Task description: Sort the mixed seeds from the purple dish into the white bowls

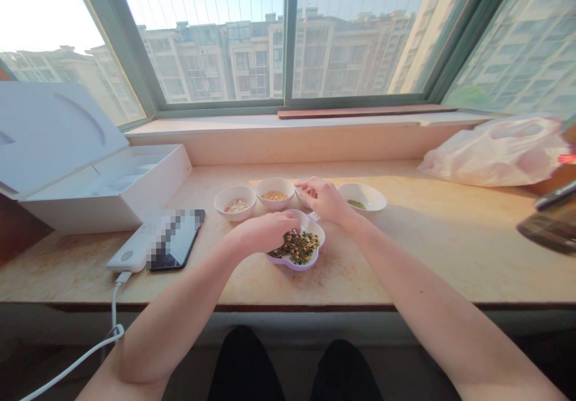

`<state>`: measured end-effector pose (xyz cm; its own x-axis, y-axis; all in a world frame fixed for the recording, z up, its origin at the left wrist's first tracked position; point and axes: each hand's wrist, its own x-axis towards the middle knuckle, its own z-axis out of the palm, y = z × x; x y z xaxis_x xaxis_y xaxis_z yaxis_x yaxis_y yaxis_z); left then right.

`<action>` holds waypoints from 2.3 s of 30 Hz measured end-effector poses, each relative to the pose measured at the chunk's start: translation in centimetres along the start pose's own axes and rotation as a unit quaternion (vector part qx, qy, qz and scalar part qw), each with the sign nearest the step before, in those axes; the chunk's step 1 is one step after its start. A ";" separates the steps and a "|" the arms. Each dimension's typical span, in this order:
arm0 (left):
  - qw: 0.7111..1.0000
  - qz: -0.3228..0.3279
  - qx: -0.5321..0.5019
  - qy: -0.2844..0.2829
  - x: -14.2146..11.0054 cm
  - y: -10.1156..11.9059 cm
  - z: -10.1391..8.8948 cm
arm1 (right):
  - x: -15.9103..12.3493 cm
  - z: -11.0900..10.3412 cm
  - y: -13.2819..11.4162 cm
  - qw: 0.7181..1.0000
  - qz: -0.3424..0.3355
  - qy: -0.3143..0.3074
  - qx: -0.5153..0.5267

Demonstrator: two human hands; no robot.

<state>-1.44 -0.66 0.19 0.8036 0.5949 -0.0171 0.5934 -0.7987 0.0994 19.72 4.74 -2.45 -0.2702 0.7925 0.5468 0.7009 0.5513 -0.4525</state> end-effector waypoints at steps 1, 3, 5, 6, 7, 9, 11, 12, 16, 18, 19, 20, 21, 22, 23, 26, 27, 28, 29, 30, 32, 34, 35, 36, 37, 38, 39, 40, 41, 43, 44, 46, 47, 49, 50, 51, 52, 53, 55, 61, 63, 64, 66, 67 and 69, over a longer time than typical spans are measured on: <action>1.000 0.012 -0.013 -0.006 0.0 0.0 -0.3 | 0.0 -0.1 0.0 1.000 0.001 0.002 0.006; 0.999 -0.013 -0.029 0.023 -0.1 0.0 -0.9 | -0.2 -0.4 -0.4 1.000 0.005 0.005 0.013; 0.993 -0.073 -0.035 0.088 -0.2 -0.2 -1.5 | -0.5 -0.7 -1.1 1.000 0.000 -0.012 0.027; 0.986 -0.101 -0.039 0.124 -0.2 -0.4 -1.7 | -0.7 -0.8 -1.7 0.999 -0.006 -0.032 0.040; 0.978 -0.129 -0.043 0.157 -0.2 -0.6 -1.8 | -1.0 -0.8 -2.4 0.997 -0.019 -0.059 0.055; 0.964 -0.175 -0.043 0.198 -0.1 -1.0 -1.8 | -1.6 -0.8 -3.9 0.987 -0.050 -0.126 0.086; 0.956 -0.213 -0.034 0.200 0.0 -1.2 -1.6 | -2.0 -0.7 -5.2 0.975 -0.096 -0.188 0.074; 0.955 -0.228 -0.028 0.189 0.0 -1.3 -1.5 | -2.2 -0.8 -5.5 0.970 -0.114 -0.206 0.062; 0.961 -0.254 0.001 0.107 -0.4 -0.7 -1.5 | -1.9 -1.7 -4.9 0.978 -0.084 -0.189 -0.008; 0.965 -0.256 0.011 0.064 -0.7 -0.2 -1.7 | -1.7 -2.3 -4.1 0.981 -0.038 -0.185 -0.054; 0.964 -0.259 0.014 0.053 -0.8 0.0 -1.8 | -1.6 -2.6 -3.7 0.978 -0.019 -0.193 -0.073; 0.964 -0.261 0.015 0.043 -0.9 0.2 -1.8 | -1.6 -2.8 -3.5 0.975 -0.003 -0.204 -0.088; 0.964 -0.262 0.016 0.033 -1.0 0.2 -1.8 | -1.5 -2.9 -3.5 0.971 0.011 -0.218 -0.100; 0.964 -0.263 0.019 0.023 -1.0 0.2 -1.8 | -1.6 -2.9 -3.5 0.966 0.023 -0.231 -0.113; 0.965 -0.262 0.023 0.014 -1.0 0.2 -1.7 | -1.6 -2.9 -3.6 0.961 0.031 -0.244 -0.126; 0.968 -0.247 0.034 -0.006 -0.8 -0.2 -1.4 | -1.7 -2.5 -3.8 0.948 0.029 -0.267 -0.170; 0.970 -0.241 0.034 -0.007 -0.8 -0.3 -1.3 | -1.7 -2.3 -3.8 0.946 0.023 -0.272 -0.177; 0.971 -0.236 0.031 -0.007 -0.7 -0.3 -1.2 | -1.7 -2.2 -3.7 0.945 0.017 -0.276 -0.175; 0.972 -0.234 0.028 -0.007 -0.7 -0.4 -1.2 | -1.7 -2.0 -3.6 0.946 0.010 -0.279 -0.167; 0.972 -0.233 0.025 -0.007 -0.6 -0.5 -1.2 | -1.7 -1.9 -3.4 0.947 0.005 -0.282 -0.152; 0.973 -0.229 0.022 -0.009 -0.6 -0.5 -1.3 | -1.6 -1.8 -3.1 0.950 0.005 -0.292 -0.110; 0.975 -0.221 0.017 -0.013 -0.5 -0.5 -1.4 | -1.5 -1.8 -2.8 0.949 0.024 -0.308 -0.063; 0.976 -0.217 0.013 -0.013 -0.5 -0.5 -1.4 | -1.5 -1.9 -2.7 0.946 0.036 -0.320 -0.040; 0.977 -0.213 0.008 -0.013 -0.6 -0.5 -1.4 | -1.4 -2.0 -2.6 0.942 0.047 -0.332 -0.020; 0.978 -0.210 0.003 -0.011 -0.6 -0.5 -1.4 | -1.4 -2.1 -2.5 0.937 0.058 -0.344 -0.002; 0.978 -0.209 -0.003 -0.009 -0.6 -0.5 -1.5 | -1.4 -2.2 -2.5 0.933 0.068 -0.354 0.012; 0.978 -0.207 -0.010 -0.008 -0.6 -0.5 -1.5 | -1.4 -2.2 -2.4 0.929 0.078 -0.360 0.026; 0.978 -0.208 -0.016 -0.008 -0.6 -0.5 -1.5 | -1.5 -2.2 -2.3 0.926 0.087 -0.365 0.039; 0.978 -0.208 -0.021 -0.008 -0.6 -0.6 -1.5 | -1.5 -2.2 -2.3 0.924 0.095 -0.368 0.050; 0.979 -0.204 -0.027 -0.010 -0.6 -0.7 -1.5 | -1.5 -2.1 -2.1 0.921 0.098 -0.370 0.069; 0.979 -0.201 -0.028 -0.011 -0.6 -0.8 -1.5 | -1.5 -2.0 -2.0 0.921 0.095 -0.371 0.076; 0.980 -0.194 -0.032 -0.007 -0.5 -0.9 -1.5 | -1.5 -1.9 -1.8 0.921 0.084 -0.371 0.083; 0.981 -0.192 -0.036 -0.005 -0.5 -0.9 -1.5 | -1.5 -1.9 -1.8 0.921 0.080 -0.371 0.086; 0.981 -0.190 -0.043 -0.003 -0.5 -1.0 -1.5 | -1.4 -1.9 -1.7 0.921 0.081 -0.371 0.089; 0.981 -0.189 -0.045 -0.005 -0.5 -1.1 -1.5 | -1.4 -1.9 -1.8 0.920 0.083 -0.372 0.090; 0.981 -0.187 -0.045 -0.010 -0.5 -1.1 -1.5 | -1.4 -2.0 -1.8 0.919 0.085 -0.374 0.091; 0.981 -0.185 -0.047 -0.018 -0.4 -1.3 -1.5 | -1.4 -2.1 -1.9 0.917 0.086 -0.378 0.090; 0.982 -0.182 -0.051 -0.027 -0.4 -1.4 -1.5 | -1.4 -2.1 -1.9 0.915 0.088 -0.383 0.088; 0.981 -0.177 -0.067 -0.044 -0.3 -1.8 -1.4 | -1.4 -2.2 -2.0 0.910 0.093 -0.396 0.085; 0.979 -0.178 -0.098 -0.031 -0.1 -2.4 -1.1 | -1.5 -2.2 -2.3 0.915 0.094 -0.388 0.061; 0.980 -0.181 -0.083 -0.024 -0.2 -2.3 -1.1 | -1.6 -2.1 -2.6 0.931 0.061 -0.358 0.031; 0.980 -0.184 -0.074 -0.019 -0.2 -2.2 -1.2 | -1.6 -2.1 -2.7 0.939 0.045 -0.341 0.013; 0.979 -0.195 -0.059 -0.009 -0.3 -2.0 -1.2 | -1.7 -1.9 -2.9 0.951 0.022 -0.308 -0.022; 0.978 -0.203 -0.053 -0.004 -0.4 -1.9 -1.3 | -1.7 -1.8 -2.9 0.954 0.014 -0.296 -0.038; 0.975 -0.218 -0.039 0.004 -0.4 -1.8 -1.2 | -1.8 -1.5 -2.9 0.958 0.005 -0.282 -0.060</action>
<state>-2.91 0.64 1.23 0.4748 0.8775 -0.0677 0.8733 -0.4602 0.1599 19.17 1.28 -1.02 -0.5532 0.8308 0.0613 0.7665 0.5365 -0.3531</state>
